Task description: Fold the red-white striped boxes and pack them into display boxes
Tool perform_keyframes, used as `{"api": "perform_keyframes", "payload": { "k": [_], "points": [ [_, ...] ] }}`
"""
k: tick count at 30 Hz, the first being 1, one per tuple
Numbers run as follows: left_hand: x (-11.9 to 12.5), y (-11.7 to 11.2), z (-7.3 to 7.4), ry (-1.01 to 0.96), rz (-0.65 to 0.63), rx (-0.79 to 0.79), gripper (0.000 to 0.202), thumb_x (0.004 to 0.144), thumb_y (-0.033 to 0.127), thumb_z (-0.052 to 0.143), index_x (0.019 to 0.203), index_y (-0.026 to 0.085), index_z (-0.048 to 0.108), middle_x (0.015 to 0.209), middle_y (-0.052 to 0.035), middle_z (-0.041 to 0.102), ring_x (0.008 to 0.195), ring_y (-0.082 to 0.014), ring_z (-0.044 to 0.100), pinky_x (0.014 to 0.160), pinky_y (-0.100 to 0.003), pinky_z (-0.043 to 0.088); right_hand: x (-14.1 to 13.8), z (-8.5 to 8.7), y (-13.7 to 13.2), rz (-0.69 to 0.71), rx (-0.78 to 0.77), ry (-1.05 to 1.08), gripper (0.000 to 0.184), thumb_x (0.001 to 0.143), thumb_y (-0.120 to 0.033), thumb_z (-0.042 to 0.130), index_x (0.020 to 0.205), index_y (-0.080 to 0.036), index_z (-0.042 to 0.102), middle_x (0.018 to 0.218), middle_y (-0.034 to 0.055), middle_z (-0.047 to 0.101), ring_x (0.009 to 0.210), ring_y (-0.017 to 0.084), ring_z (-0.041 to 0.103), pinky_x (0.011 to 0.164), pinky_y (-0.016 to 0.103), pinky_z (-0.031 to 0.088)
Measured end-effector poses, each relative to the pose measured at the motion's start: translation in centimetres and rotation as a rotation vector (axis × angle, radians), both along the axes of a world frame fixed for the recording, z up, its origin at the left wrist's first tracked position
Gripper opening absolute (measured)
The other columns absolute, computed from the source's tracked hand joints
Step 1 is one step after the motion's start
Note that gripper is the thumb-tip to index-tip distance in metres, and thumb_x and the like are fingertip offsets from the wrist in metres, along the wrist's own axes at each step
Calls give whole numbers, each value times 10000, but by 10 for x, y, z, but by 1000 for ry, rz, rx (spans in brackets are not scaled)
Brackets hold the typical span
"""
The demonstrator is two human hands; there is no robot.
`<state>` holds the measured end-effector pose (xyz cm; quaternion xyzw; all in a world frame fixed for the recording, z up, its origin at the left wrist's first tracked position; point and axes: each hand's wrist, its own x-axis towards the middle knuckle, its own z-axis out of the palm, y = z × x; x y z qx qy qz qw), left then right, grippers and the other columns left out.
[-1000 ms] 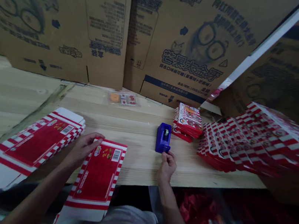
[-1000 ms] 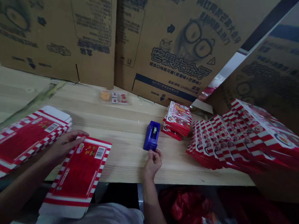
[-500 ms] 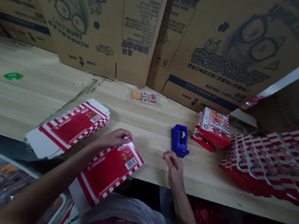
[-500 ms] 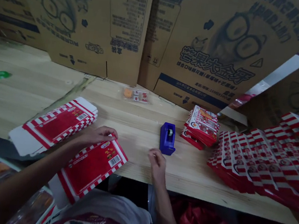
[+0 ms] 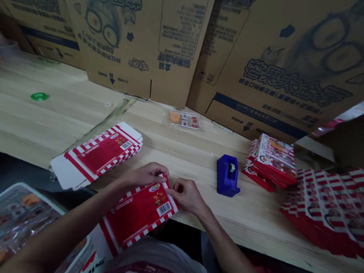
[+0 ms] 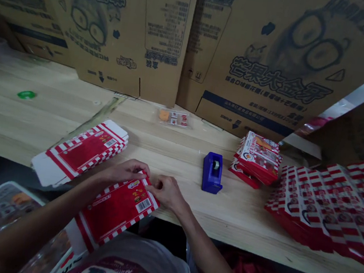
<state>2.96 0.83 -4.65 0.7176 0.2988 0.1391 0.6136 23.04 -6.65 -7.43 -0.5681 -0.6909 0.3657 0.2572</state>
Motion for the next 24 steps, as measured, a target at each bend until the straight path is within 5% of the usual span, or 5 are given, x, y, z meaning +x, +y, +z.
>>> {"api": "perform_keyframes", "payload": {
  "k": [5, 8, 13, 19, 24],
  "points": [
    [2, -2, 6, -56, 95, -41, 320, 752, 447, 649, 808, 133, 628, 703, 10, 575, 640, -115, 494, 590, -210, 384, -13, 1, -7, -262, 40, 199, 374, 673, -451, 754, 637, -193, 484, 556, -49, 496, 517, 94, 422, 512, 229, 304],
    [-1, -4, 12, -83, 136, -117, 346, 758, 466, 651, 853, 135, 619, 701, 15, 575, 615, -110, 498, 571, -209, 386, -18, 3, -8, -279, -33, 508, 376, 686, -475, 740, 674, -192, 493, 593, -50, 495, 530, 89, 426, 510, 221, 324],
    [-8, -9, 27, -111, 172, -124, 313, 756, 430, 672, 838, 133, 620, 745, -1, 606, 651, -119, 539, 595, -214, 410, -20, 13, -9, -318, -284, 918, 374, 646, -428, 788, 846, -198, 572, 619, -51, 569, 525, 98, 493, 516, 216, 356],
    [-6, -13, 37, -127, 214, -43, 281, 783, 409, 646, 872, 142, 651, 800, -20, 639, 715, -138, 563, 645, -232, 438, -16, 15, 1, -302, -643, 1161, 312, 551, -324, 832, 608, -146, 583, 557, -22, 595, 499, 96, 517, 544, 226, 401],
    [-14, -16, 37, -106, 265, 82, 264, 817, 406, 614, 881, 157, 674, 852, -43, 670, 798, -174, 598, 718, -269, 479, -14, 9, 14, -239, -887, 1275, 197, 567, -212, 767, 679, -143, 621, 656, 8, 670, 597, 135, 602, 663, 265, 477]
  ]
}}
